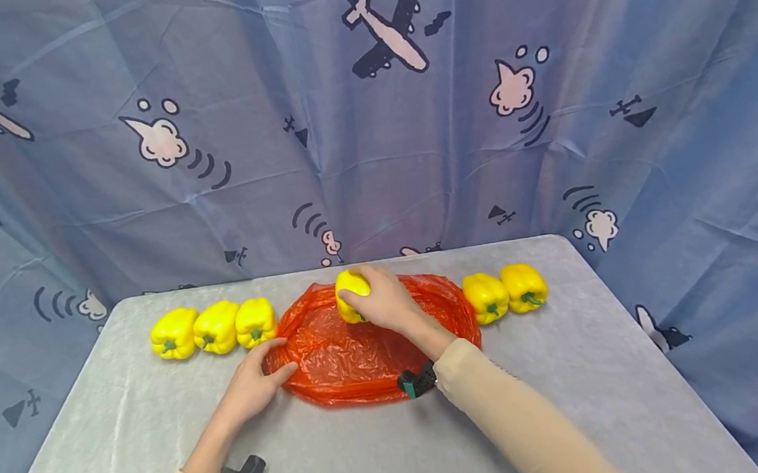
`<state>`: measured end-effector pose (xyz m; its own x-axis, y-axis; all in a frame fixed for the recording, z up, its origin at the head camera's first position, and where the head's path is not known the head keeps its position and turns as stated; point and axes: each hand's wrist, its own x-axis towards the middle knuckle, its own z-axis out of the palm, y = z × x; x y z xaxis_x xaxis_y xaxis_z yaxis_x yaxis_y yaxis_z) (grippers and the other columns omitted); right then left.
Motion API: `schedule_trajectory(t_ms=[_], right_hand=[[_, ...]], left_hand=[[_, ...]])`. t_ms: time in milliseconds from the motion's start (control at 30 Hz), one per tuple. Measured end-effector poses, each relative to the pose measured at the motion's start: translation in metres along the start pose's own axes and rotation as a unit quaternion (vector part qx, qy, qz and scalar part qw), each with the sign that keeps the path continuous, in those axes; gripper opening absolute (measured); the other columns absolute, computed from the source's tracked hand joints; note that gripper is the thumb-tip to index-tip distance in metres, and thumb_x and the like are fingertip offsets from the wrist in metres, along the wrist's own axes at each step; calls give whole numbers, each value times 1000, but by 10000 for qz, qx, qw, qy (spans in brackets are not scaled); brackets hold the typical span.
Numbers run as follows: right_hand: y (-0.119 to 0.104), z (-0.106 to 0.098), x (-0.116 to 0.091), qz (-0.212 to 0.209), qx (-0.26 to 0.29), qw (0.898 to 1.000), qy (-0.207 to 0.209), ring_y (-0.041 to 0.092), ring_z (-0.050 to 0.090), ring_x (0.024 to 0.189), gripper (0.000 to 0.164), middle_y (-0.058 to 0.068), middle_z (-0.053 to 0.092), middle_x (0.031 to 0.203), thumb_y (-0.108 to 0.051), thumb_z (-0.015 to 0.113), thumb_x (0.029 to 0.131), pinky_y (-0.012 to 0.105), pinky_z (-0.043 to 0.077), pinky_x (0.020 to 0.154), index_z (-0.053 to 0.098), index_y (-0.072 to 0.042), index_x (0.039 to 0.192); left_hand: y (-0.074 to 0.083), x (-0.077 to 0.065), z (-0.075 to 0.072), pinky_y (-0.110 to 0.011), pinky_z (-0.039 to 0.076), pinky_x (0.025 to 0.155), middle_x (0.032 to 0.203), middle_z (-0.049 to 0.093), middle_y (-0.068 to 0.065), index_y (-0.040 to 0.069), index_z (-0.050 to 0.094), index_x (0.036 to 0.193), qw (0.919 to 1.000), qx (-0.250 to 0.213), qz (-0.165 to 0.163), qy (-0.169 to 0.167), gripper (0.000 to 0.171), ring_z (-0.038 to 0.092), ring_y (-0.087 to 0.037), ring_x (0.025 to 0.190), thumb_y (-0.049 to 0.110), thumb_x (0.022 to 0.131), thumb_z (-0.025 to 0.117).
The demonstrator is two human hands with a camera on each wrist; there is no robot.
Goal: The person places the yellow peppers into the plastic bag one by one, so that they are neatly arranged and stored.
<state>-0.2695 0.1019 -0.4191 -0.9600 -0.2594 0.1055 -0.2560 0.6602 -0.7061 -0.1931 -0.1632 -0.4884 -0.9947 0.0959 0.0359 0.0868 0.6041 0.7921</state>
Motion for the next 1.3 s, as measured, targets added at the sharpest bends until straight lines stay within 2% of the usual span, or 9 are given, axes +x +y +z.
schedule_trajectory(t_ms=[367, 867, 1000, 1300], right_hand=[[-10, 22, 10, 166, 2, 9996, -228, 25, 58, 108, 59, 10, 60, 132, -41, 65, 97, 41, 53, 90, 53, -10, 146], [-17, 48, 22, 268, -22, 9976, -640, 23, 59, 98, 56, 9, 65, 118, -41, 64, 97, 39, 52, 86, 55, -9, 142], [-17, 51, 22, 324, -103, 9968, -717, 24, 60, 102, 58, 11, 65, 123, -43, 63, 99, 41, 52, 90, 54, -8, 144], [-12, 49, 21, 410, -58, 9951, -895, 28, 55, 125, 58, 11, 57, 144, -44, 60, 101, 48, 43, 108, 51, -13, 149]], left_hand=[[0, 0, 0, -59, 31, 115, 145, 53, -19, 4, 57, 139, 10000, -12, -38, 10, 50, 43, -40, 139, 20, 94, 72], [2, 0, 0, -59, 32, 114, 145, 53, -21, 4, 58, 138, 10000, -33, -19, 32, 50, 44, -41, 138, 20, 94, 72], [2, 0, 1, -59, 32, 114, 145, 53, -21, 4, 58, 139, 10000, -45, -42, 34, 50, 43, -41, 138, 19, 94, 72], [1, 0, 1, -58, 32, 114, 145, 53, -20, 5, 58, 138, 10000, -33, -67, 40, 49, 44, -40, 138, 20, 94, 72]])
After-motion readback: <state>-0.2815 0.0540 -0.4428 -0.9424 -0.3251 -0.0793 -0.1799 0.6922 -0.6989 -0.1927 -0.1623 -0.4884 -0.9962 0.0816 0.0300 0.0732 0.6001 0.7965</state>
